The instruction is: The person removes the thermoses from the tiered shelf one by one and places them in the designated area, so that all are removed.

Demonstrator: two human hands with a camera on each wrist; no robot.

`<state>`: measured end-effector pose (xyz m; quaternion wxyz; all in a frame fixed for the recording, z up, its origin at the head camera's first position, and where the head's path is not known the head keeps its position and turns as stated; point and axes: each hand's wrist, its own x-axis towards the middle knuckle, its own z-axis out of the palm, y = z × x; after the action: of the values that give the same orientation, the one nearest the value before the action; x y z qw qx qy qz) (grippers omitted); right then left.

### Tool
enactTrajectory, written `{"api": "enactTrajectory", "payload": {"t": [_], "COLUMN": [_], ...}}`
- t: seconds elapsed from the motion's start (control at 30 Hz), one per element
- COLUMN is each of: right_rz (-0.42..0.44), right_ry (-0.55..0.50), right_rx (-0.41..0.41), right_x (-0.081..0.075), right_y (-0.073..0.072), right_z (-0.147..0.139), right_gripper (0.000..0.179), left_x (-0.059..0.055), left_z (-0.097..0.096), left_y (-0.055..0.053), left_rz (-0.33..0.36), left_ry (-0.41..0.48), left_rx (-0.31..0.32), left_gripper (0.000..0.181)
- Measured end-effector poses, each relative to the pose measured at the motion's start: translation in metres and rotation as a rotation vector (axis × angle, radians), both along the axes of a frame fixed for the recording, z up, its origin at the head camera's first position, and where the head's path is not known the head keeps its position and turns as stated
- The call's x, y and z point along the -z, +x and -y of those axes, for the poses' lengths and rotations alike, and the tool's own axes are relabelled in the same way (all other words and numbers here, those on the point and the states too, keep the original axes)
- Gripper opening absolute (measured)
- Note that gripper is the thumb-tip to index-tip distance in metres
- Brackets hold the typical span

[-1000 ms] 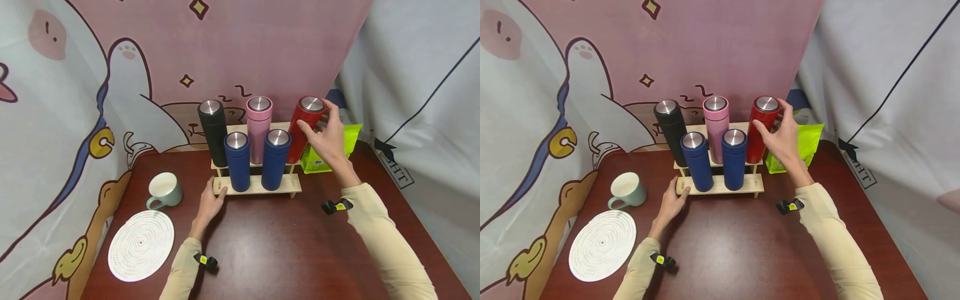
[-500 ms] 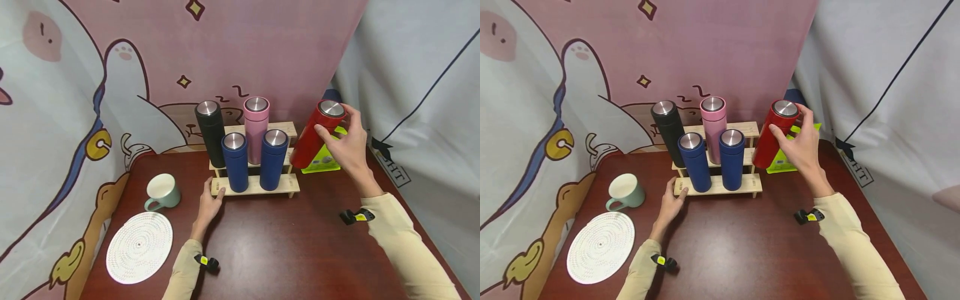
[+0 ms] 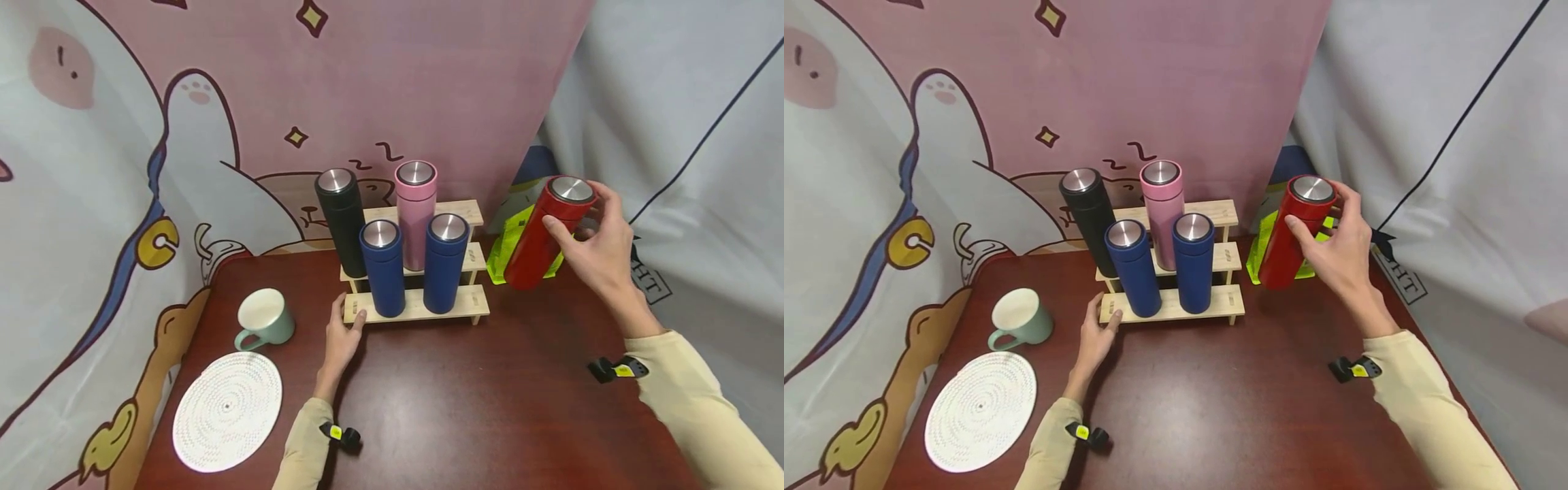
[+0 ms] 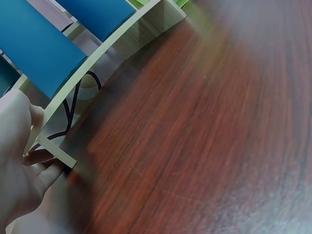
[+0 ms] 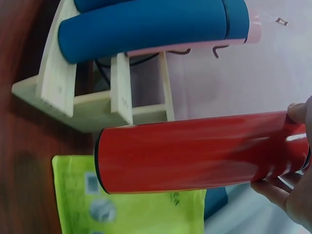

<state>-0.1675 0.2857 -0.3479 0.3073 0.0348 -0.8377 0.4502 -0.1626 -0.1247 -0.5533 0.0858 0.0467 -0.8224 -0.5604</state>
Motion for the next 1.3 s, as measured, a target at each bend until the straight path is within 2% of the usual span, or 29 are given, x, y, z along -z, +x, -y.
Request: {"api": "enactTrajectory", "payload": {"t": [0.27,0.63,1.1,1.3], "right_rz": [0.061,0.087,0.167,0.185], "right_ry": [0.005,0.01,-0.095,-0.104], "right_rx": [0.079,0.197,0.355,0.419], "right_x": [0.01,0.027,0.04,0.046], "right_y": [0.01,0.013,0.011,0.014], "right_z": [-0.025,-0.053,-0.095,-0.11], "right_gripper": [0.072,0.073,0.07,0.069], "left_x": [0.0,0.0,0.002,0.001], "left_z": [0.002,0.008,0.007,0.005], "left_y": [0.002,-0.001,-0.001,-0.003], "left_rz": [-0.008,0.008,0.035,0.043], "left_ry": [0.057,0.063,0.057,0.071], "left_rx": [-0.011,-0.007,0.023,0.03], "left_gripper": [0.064,0.065,0.066,0.067]}}
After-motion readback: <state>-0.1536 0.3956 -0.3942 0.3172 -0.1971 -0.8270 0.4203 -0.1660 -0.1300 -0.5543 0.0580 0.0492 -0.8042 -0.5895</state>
